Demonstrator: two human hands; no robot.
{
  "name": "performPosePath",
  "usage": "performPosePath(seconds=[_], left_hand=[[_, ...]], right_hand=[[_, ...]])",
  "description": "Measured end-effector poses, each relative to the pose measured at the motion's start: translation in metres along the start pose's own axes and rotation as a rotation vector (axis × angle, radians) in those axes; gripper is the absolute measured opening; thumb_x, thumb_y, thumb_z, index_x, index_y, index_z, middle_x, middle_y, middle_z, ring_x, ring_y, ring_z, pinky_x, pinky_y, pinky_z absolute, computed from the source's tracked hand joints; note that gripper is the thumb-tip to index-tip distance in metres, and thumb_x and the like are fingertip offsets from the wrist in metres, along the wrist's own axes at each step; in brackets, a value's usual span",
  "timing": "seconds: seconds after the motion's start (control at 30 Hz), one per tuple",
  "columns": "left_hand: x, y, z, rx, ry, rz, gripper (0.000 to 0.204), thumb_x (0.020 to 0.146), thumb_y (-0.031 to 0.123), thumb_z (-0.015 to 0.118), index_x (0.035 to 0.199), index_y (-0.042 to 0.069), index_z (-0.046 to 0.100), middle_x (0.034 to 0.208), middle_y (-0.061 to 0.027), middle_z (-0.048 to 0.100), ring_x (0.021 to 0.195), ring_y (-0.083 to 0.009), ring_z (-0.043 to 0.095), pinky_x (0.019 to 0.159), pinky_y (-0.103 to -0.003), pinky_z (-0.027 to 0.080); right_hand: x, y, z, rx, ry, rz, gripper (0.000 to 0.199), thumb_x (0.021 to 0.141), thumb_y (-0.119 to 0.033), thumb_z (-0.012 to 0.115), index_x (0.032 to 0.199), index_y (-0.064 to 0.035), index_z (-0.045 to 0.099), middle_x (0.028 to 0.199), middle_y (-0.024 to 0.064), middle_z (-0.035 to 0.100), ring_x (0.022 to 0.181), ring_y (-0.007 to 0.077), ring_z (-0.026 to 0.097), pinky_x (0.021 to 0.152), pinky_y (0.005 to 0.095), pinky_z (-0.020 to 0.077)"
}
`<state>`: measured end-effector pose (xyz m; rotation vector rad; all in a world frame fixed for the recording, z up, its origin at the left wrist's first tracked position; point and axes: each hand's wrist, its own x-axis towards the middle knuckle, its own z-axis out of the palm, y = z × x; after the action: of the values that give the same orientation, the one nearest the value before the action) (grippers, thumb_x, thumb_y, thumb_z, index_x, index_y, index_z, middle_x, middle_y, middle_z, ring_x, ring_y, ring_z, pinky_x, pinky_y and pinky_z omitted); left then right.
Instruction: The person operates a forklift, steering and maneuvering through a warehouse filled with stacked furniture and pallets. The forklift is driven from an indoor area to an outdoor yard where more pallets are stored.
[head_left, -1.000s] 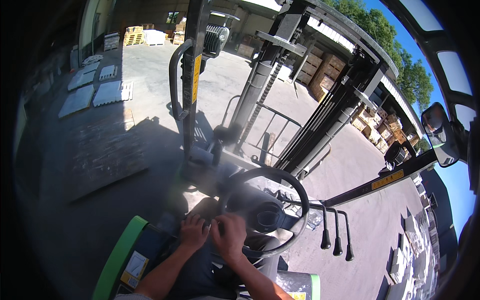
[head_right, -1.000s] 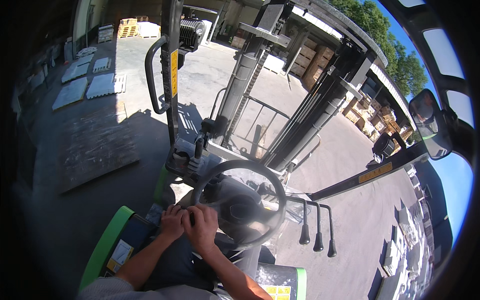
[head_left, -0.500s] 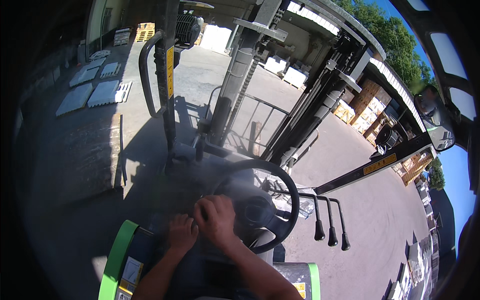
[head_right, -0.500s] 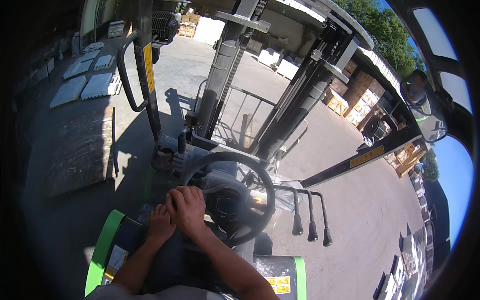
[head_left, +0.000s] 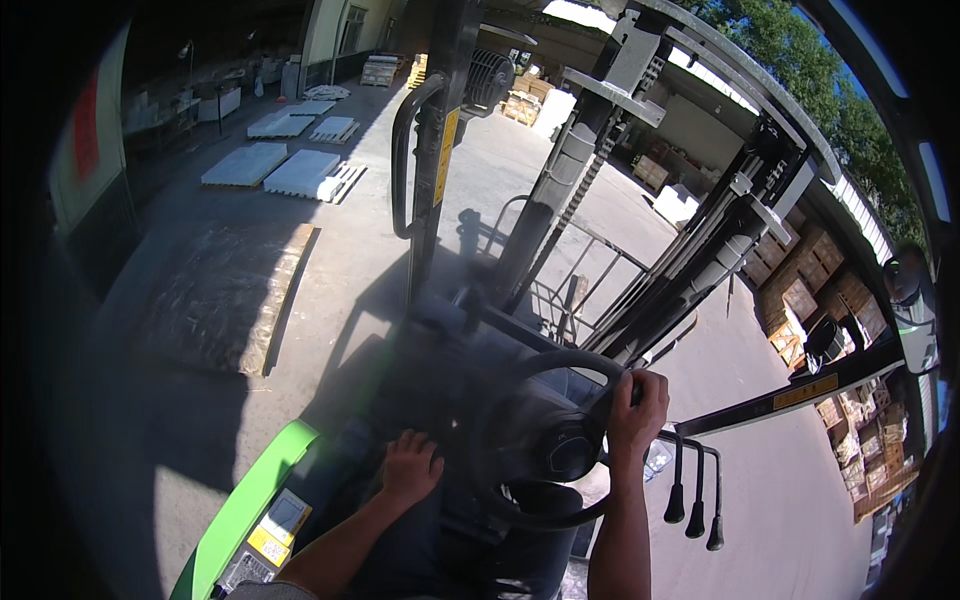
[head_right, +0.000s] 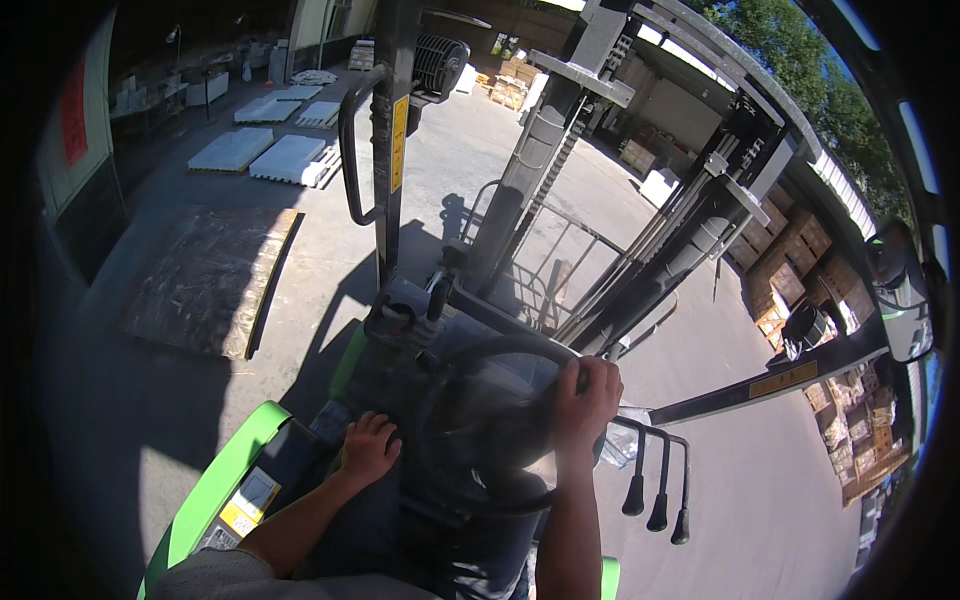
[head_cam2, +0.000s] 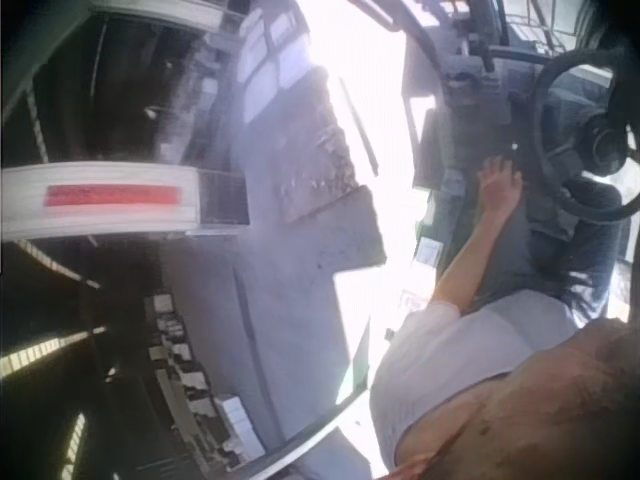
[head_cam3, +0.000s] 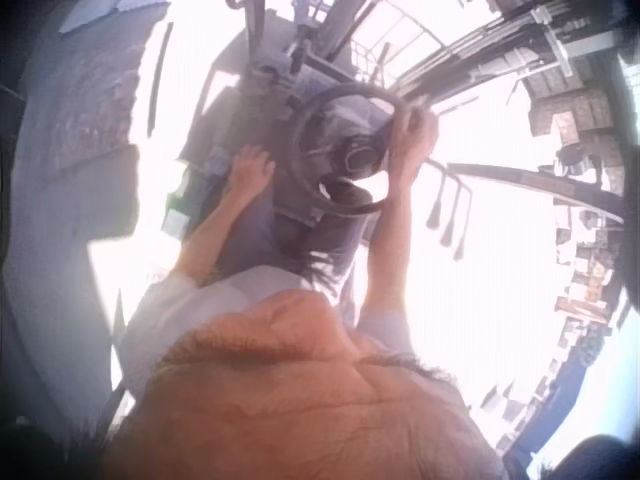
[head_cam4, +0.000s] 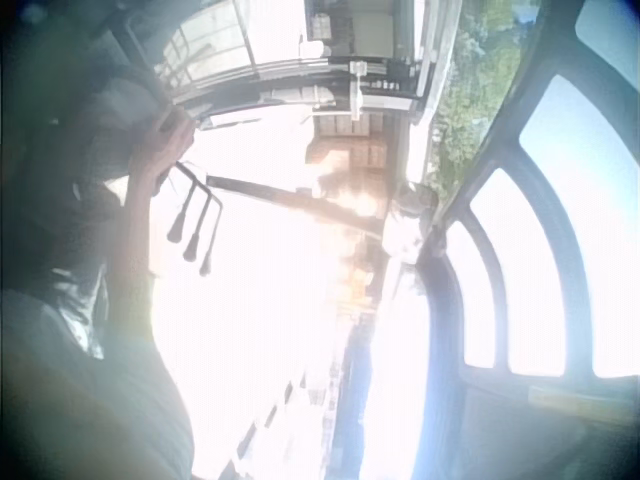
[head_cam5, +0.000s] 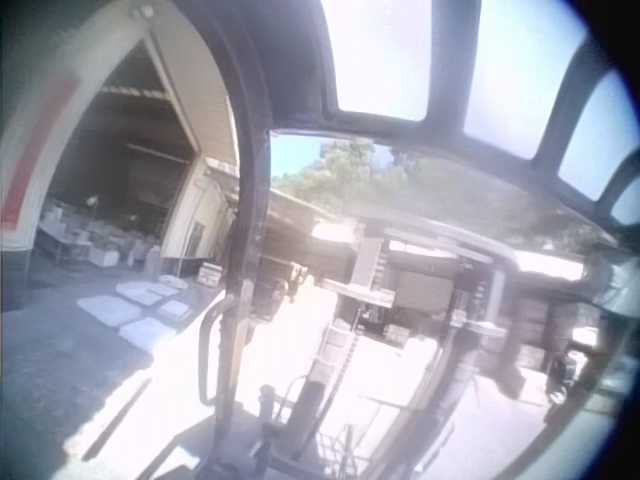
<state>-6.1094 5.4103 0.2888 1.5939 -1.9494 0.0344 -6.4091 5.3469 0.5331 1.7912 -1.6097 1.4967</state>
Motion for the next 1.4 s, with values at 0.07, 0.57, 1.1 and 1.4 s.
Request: performPosePath(seconds=[0.07,0.57,1.1,1.4], left_hand=[[0.048,0.008,0.046,0.011,-0.068,-0.038,0.037,0.092,0.037,0.066,0.114,0.008,0.072,0.129,-0.0132,0.064,0.13,-0.035,0.054,0.099,-0.054,0.044],[0.534,0.106,0.344,0.129,-0.04,-0.164,0.037,0.09,0.038,0.07,0.114,0.01,0.073,0.132,-0.0114,0.064,0.132,-0.0351,0.053,0.102,-0.055,0.043],[1.101,0.111,0.588,0.154,0.025,-0.167,0.036,0.093,0.037,0.067,0.117,0.011,0.07,0.132,-0.0107,0.064,0.135,-0.0338,0.052,0.102,-0.054,0.044],[1.428,0.068,0.726,0.185,0.05,-0.115,0.032,0.093,0.037,0.066,0.111,0.011,0.07,0.126,-0.0112,0.063,0.129,-0.035,0.054,0.096,-0.053,0.045]], right_hand=[[0.011,0.05,0.021,0.011,0.023,0.173,0.007,0.095,-0.009,0.068,0.099,-0.0033,0.066,0.097,0.0131,0.064,0.087,0.0332,0.063,0.079,0.0437,0.0508],[0.148,0.369,0.282,0.018,-0.199,0.034,0.016,0.093,-0.013,0.073,0.105,-0.003,0.068,0.103,0.0165,0.065,0.095,0.0359,0.064,0.084,0.046,0.0525],[0.81,0.693,0.716,0.178,-0.071,-0.191,0.013,0.085,-0.007,0.074,0.096,-0.0061,0.068,0.101,0.0121,0.068,0.1,0.0348,0.063,0.093,0.0471,0.0476],[0.869,0.903,0.863,0.206,-0.032,0.137,0.015,0.085,-0.004,0.075,0.097,-0.0044,0.066,0.101,0.0129,0.064,0.096,0.0332,0.062,0.085,0.0448,0.05]])
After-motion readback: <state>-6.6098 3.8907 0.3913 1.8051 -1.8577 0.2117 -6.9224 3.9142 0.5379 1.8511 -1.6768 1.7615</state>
